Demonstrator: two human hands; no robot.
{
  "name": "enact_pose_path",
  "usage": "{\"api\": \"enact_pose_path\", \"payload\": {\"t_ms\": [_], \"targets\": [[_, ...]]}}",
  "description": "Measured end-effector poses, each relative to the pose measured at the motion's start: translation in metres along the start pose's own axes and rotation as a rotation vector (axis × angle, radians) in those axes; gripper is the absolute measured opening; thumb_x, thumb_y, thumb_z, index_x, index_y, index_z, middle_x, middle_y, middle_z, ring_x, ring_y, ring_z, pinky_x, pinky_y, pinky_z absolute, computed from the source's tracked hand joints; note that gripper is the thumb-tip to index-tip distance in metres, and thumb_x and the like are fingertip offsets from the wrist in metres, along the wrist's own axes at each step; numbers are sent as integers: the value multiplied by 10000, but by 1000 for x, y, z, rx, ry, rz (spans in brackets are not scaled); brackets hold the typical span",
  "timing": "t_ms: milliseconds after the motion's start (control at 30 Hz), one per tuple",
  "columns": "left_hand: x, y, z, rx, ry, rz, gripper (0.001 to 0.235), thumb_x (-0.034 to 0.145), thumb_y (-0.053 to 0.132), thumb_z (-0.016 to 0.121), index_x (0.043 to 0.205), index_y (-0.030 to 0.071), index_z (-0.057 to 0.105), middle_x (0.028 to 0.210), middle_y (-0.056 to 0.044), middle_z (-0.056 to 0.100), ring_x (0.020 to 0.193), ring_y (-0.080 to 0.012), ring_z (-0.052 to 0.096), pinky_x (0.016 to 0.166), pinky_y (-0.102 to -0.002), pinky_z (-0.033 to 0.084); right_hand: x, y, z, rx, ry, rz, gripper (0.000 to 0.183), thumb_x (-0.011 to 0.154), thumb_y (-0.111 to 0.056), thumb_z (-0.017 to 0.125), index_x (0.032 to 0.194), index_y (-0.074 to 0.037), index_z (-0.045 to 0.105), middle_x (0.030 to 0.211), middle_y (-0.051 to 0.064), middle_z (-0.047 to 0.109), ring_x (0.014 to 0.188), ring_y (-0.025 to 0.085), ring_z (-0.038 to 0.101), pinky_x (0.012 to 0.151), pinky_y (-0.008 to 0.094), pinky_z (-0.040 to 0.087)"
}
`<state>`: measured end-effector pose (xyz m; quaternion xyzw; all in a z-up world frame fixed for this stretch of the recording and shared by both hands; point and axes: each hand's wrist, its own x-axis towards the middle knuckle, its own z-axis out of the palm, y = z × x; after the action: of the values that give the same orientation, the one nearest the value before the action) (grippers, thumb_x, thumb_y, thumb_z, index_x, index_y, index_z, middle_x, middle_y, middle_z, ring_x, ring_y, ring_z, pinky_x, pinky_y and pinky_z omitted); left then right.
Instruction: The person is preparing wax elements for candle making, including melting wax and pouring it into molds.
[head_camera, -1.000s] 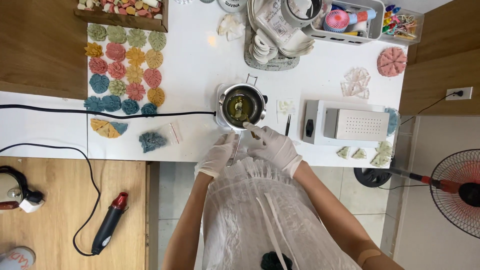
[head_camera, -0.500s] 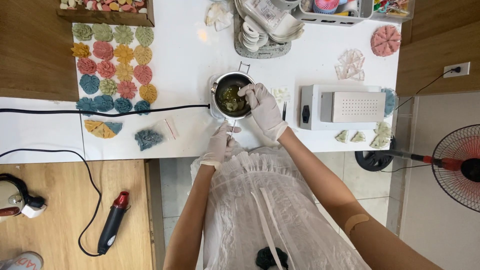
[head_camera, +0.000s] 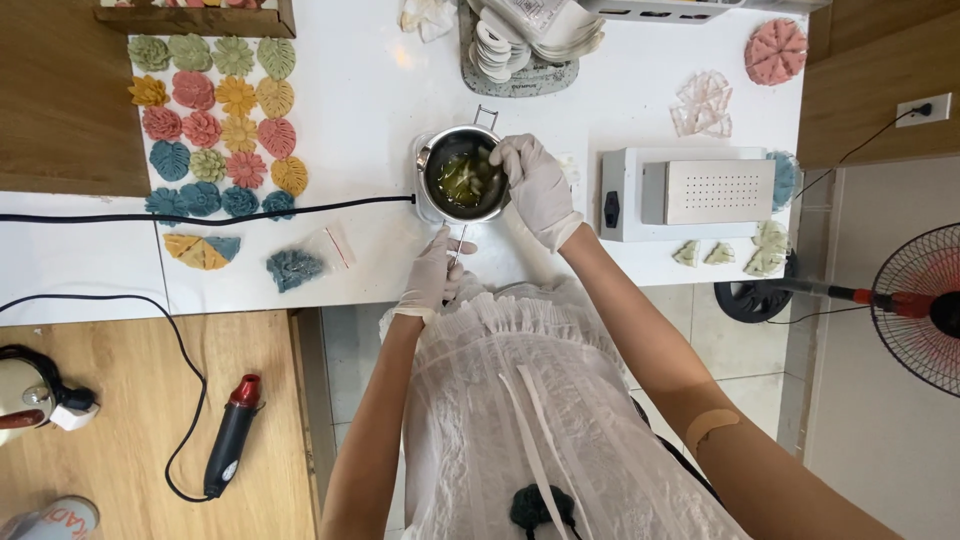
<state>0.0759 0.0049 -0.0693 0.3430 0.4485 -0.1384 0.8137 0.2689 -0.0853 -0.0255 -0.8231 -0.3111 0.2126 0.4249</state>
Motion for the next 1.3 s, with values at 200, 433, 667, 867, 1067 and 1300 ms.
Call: {"api": "enact_pose_path", "payload": {"t_ms": [200,433,667,867,1067,1300], "targets": [[18,-14,-7,-31,-24,3,531,1070,507,343,1011,72,642,521,56,323,406,-73,210,382,-268,186,-4,-4,2,95,-132,75,230,1102,-204,436,1012,-69,600,941,52,694,821,132,631,807,274,540],[19,-15,-8,14,-17,28,571,1073,529,346,966,42,626,531,51,336,416,-74,234,386,-269,205,2,-6,-3,-21,-34,-153,261,1119,-168,459,1013,-44,663,970,102,677,871,202,633,845,347,523],[16,-15,-10,12,-21,34,579,1063,544,369,936,37,618,542,58,337,432,-69,239,394,-263,201,2,-6,-2,-34,-10,-75,261,1096,-159,475,963,-36,663,909,117,678,837,226,636,829,339,524],[23,-18,-15,-12,-28,14,586,1056,544,379,895,33,615,535,53,325,424,-77,220,387,-268,196,3,7,-2,16,15,21,264,1108,-148,482,946,-30,654,904,95,688,823,205,652,812,327,558],[24,-15,-14,44,6,-8,607,1056,562,376,880,38,627,542,52,340,429,-76,236,393,-262,226,-11,-4,-7,18,-46,22,265,1099,-148,468,944,-14,636,853,78,688,740,179,638,737,303,547],[27,-16,-18,71,4,-22,616,1043,576,379,869,37,622,533,44,348,415,-83,236,380,-265,221,-27,0,6,231,-34,-27,320,1122,-121,452,918,-5,670,869,91,676,772,169,611,757,296,538]]}}
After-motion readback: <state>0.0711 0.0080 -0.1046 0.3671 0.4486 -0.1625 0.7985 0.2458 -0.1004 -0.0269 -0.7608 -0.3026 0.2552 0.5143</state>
